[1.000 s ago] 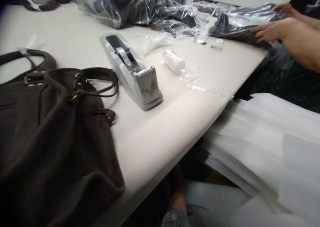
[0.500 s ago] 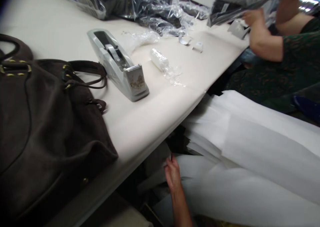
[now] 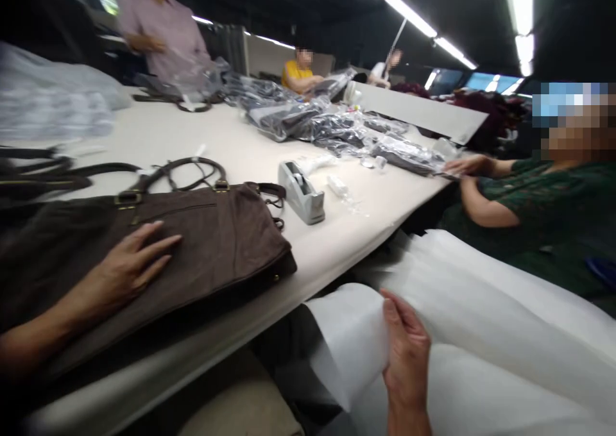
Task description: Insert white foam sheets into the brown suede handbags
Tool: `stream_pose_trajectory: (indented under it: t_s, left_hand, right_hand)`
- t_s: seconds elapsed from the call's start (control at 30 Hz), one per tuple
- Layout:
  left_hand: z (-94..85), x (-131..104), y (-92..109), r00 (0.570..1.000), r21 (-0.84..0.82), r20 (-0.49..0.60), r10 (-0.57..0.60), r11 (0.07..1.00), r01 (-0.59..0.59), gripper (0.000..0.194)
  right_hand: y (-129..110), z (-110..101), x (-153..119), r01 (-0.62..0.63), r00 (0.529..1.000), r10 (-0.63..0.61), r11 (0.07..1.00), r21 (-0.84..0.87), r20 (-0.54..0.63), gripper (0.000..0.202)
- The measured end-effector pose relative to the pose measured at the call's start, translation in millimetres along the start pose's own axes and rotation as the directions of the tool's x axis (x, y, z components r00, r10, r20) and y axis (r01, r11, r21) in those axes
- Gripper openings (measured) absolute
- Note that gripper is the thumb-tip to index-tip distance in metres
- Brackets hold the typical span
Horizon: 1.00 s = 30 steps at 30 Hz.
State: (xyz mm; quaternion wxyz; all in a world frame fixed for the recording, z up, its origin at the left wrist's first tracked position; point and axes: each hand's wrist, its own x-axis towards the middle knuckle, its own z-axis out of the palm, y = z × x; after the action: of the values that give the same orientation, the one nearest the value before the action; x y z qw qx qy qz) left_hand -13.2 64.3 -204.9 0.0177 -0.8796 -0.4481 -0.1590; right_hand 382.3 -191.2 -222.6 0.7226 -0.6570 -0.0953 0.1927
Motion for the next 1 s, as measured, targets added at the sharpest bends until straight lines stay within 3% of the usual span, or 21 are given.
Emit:
stream_pose_trajectory:
  t_s: [0.07,0.17,0.23,0.3,0.4,0.47,0.5,0.57,0.73,0.83,0.9,0.93,1.0]
  left_hand:
    - [-12.5,-16.5,0.9,0.996,-0.134,0.07,0.06,0.99,-0.05,0.049]
    - [-30.5,-47.0,6.0,0.97,-0.246,0.194,0.146,0.965,-0.096,0.05]
    - [-38.9,-70.3,8.1,0.955,-0.241,0.218,0.201,0.959,-0.147,0.056]
    - [-40.5,-90.4,8.6,0.949,-0.175,0.183,0.256,0.959,-0.224,0.066]
    - [-33.6,-105.5,11.3,0.948,-0.01,0.127,0.293,0.956,-0.294,0.065]
    - [-29.1,-104.8,17.2,0.946,0.077,0.124,0.299,0.948,-0.31,0.064]
    - [-28.1,-102.3,21.8,0.944,0.109,0.137,0.301,0.942,-0.316,0.065]
    - [-28.6,-95.1,34.0,0.937,0.163,0.181,0.3,0.93,-0.33,0.068]
    - [-33.8,-81.0,69.3,0.925,0.314,0.279,0.258,0.886,-0.341,0.074]
    - [-36.9,-75.5,74.4,0.931,0.369,0.255,0.261,0.864,-0.343,0.072]
    - [-45.4,-67.2,66.3,0.931,0.309,0.255,0.26,0.891,-0.333,0.074]
    - [-53.7,-60.2,59.5,0.937,0.249,0.25,0.244,0.919,-0.306,0.074]
    - [-80.3,-39.4,43.0,0.971,0.102,0.173,0.164,0.978,-0.183,0.072]
  right_hand:
    - [-12.8,9.7,-4.9,-0.033,0.999,0.036,0.995,0.096,-0.03,0.055]
    - [-1.8,24.7,-20.6,-0.253,0.965,0.242,0.96,0.117,0.105,0.06]
    - [22.6,26.6,-44.8,-0.433,0.878,0.408,0.9,0.053,0.249,0.065]
    - [52.8,19.3,-78.7,-0.569,0.737,0.55,0.818,-0.079,0.393,0.07]
    - [87.3,1.8,-130.6,-0.602,0.555,0.682,0.724,-0.336,0.476,0.072]
    - [91.0,-3.2,-152.8,-0.563,0.503,0.702,0.709,-0.425,0.504,0.067]
    - [85.8,-2.1,-158.1,-0.548,0.502,0.692,0.719,-0.428,0.52,0.064]
    - [63.1,5.2,-157.3,-0.539,0.545,0.65,0.756,-0.372,0.529,0.061]
    - [-27.5,8.6,-127.6,-0.473,0.772,0.469,0.875,-0.107,0.429,0.06]
    - [-72.3,-7.1,-118.2,-0.417,0.839,0.407,0.907,-0.052,0.361,0.066]
    - [-90.6,-10.9,-116.8,-0.412,0.82,0.412,0.907,-0.088,0.398,0.073]
    - [-95.9,-8.2,-117.1,-0.424,0.782,0.43,0.898,-0.122,0.45,0.075]
    - [-98.8,7.3,-118.9,-0.46,0.632,0.478,0.865,-0.201,0.61,0.074]
